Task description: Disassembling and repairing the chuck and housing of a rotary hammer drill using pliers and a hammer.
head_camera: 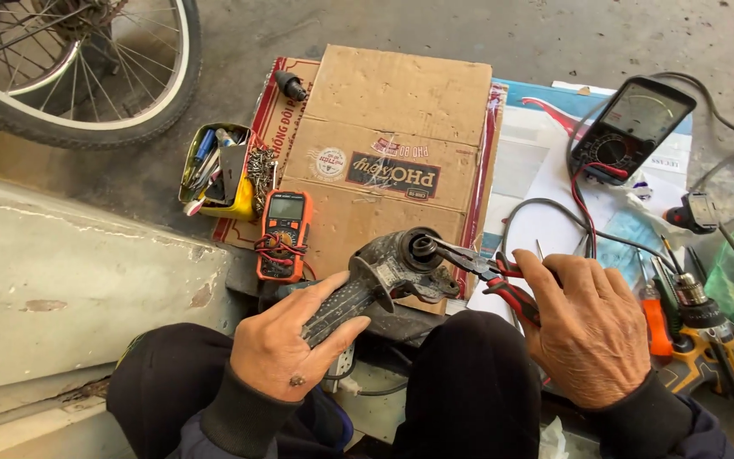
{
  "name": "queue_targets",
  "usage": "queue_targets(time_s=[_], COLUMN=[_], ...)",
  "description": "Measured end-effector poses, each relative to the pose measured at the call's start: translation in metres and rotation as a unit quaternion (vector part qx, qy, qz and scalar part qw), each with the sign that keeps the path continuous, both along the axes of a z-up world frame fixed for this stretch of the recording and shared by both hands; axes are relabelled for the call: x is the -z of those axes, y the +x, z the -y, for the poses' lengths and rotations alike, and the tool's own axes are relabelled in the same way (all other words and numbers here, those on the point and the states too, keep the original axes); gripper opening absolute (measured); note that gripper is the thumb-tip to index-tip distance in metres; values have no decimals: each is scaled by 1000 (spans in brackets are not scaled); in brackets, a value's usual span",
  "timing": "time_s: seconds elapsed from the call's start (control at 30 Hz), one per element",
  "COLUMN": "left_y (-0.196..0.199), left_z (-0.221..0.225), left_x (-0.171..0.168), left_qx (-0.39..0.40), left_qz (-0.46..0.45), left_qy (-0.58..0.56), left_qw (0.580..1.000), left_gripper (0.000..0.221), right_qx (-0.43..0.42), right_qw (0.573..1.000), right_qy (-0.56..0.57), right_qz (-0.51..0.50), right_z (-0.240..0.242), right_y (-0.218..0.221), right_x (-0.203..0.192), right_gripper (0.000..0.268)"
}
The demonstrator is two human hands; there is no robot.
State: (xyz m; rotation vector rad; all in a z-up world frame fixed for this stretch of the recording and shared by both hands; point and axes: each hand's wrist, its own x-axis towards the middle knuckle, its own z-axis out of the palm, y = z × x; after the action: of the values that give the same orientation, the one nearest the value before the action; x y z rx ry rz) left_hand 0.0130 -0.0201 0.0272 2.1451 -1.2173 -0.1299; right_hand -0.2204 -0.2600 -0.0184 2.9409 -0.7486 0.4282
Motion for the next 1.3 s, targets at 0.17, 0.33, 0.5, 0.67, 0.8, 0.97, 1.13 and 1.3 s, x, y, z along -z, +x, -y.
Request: queue_targets(time_s=[0.17, 0.33, 0.5, 0.67, 0.8, 0.97, 1.13, 1.3], left_y=[3, 2, 3, 3, -1, -16, -21, -25], left_z=[-1, -1, -1, -5, -8, -15, -19, -23], left_x=[3, 0, 2, 1, -4, 3, 11, 20], left_qx=[-8, 2, 19, 10, 133, 47, 39, 22], left_qz=[-11, -25, -11, -27, 126, 0, 1, -10], left_qy=[9, 11, 8, 20, -10, 23, 28, 51], left_qw=[1000, 1000, 1000, 999, 983, 999, 999, 998], left_gripper=[56, 54, 54, 55, 39, 59, 59, 62], right_qx=[28, 56, 33, 10, 139, 275, 127, -5], right_qw=[997, 970, 950, 977, 935, 817, 912, 939], right_qy=[-69, -195, -240, -124, 251, 418, 363, 311], right_qz=[-37, -137, -198, -174, -211, -286, -142, -148], right_z=[-7, -20, -16, -4, 3, 11, 20, 39], right_y=[3, 6, 1, -10, -17, -43, -60, -40], right_x=[9, -17, -46, -49, -55, -32, -29, -45], right_gripper=[69, 63, 76, 79, 55, 47, 55, 53])
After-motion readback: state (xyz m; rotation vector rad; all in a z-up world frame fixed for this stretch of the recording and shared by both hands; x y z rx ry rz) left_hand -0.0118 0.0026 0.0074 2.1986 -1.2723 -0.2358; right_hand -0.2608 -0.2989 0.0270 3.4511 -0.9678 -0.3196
